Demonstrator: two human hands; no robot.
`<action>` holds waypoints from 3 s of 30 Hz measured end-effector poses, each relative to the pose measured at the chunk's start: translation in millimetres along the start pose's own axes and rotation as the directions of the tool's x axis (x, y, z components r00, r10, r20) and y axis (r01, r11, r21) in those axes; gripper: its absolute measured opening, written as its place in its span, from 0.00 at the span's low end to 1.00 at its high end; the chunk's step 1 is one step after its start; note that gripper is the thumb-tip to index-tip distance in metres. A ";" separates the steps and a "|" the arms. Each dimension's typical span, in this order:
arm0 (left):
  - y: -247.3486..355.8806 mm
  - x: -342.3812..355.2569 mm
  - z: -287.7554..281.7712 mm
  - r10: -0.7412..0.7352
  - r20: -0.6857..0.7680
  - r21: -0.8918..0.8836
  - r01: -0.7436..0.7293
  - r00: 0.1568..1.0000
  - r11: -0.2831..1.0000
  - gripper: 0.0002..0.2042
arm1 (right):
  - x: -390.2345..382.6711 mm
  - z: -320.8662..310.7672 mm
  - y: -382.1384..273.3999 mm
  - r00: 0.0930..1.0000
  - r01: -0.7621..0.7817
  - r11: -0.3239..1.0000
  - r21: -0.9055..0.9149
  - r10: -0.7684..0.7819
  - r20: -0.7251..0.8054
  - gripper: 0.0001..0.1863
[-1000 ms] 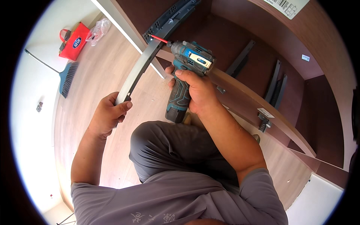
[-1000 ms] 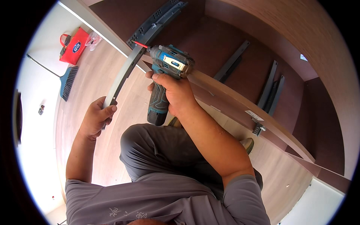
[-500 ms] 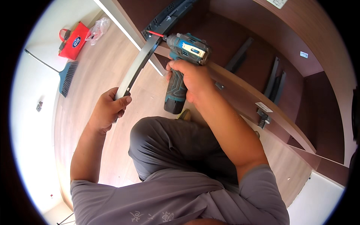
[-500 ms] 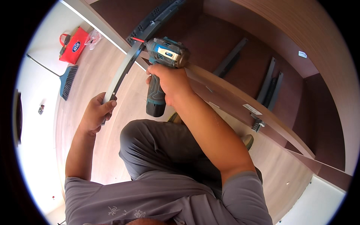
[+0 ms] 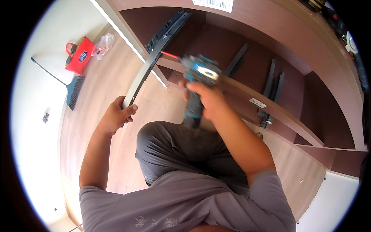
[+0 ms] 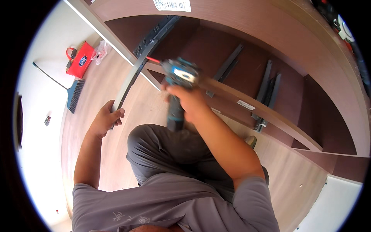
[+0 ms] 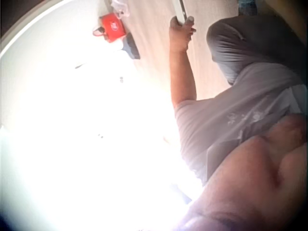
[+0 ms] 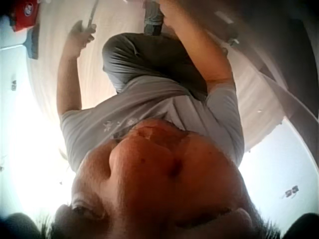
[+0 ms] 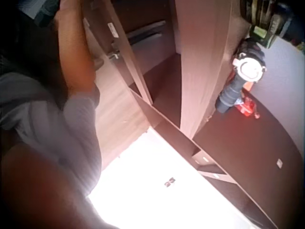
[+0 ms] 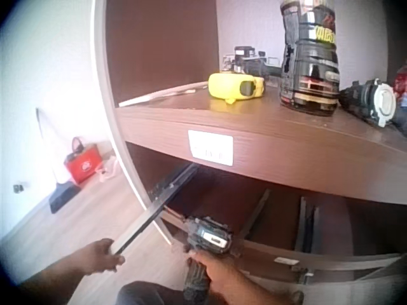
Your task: The person installs metal drawer slides into a wooden cabinet using a power drill and a measuring tape, checking the alignment and securing the tracks with screws.
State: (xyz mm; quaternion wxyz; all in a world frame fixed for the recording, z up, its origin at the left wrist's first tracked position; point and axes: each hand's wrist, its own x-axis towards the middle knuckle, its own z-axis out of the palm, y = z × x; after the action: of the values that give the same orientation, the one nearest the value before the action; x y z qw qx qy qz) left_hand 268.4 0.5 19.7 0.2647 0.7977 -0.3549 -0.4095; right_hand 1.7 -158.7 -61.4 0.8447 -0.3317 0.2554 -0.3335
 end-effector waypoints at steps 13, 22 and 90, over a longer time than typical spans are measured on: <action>48.6 2.7 155.8 0.583 0.372 0.158 -0.668 0.722 0.727 0.11 | -256.1 -108.1 2.1 0.997 0.013 0.998 0.060 -0.008 -0.082 0.29; 72.8 79.2 267.3 0.348 0.773 0.489 -0.848 0.530 0.204 0.16 | -255.1 -141.4 24.2 0.971 0.109 0.991 0.078 -0.089 -0.220 0.25; -13.1 4.9 207.9 0.367 0.477 -0.518 -0.082 0.799 0.851 0.07 | -240.8 -120.8 36.1 0.994 -0.085 0.992 -0.092 0.078 -0.083 0.26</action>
State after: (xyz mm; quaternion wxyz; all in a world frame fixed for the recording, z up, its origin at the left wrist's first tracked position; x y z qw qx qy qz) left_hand 100.1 -22.8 -101.0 0.3831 0.5034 -0.4009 -0.6627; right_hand -218.7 -9.2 -115.7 0.8301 -0.3477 0.3175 -0.2988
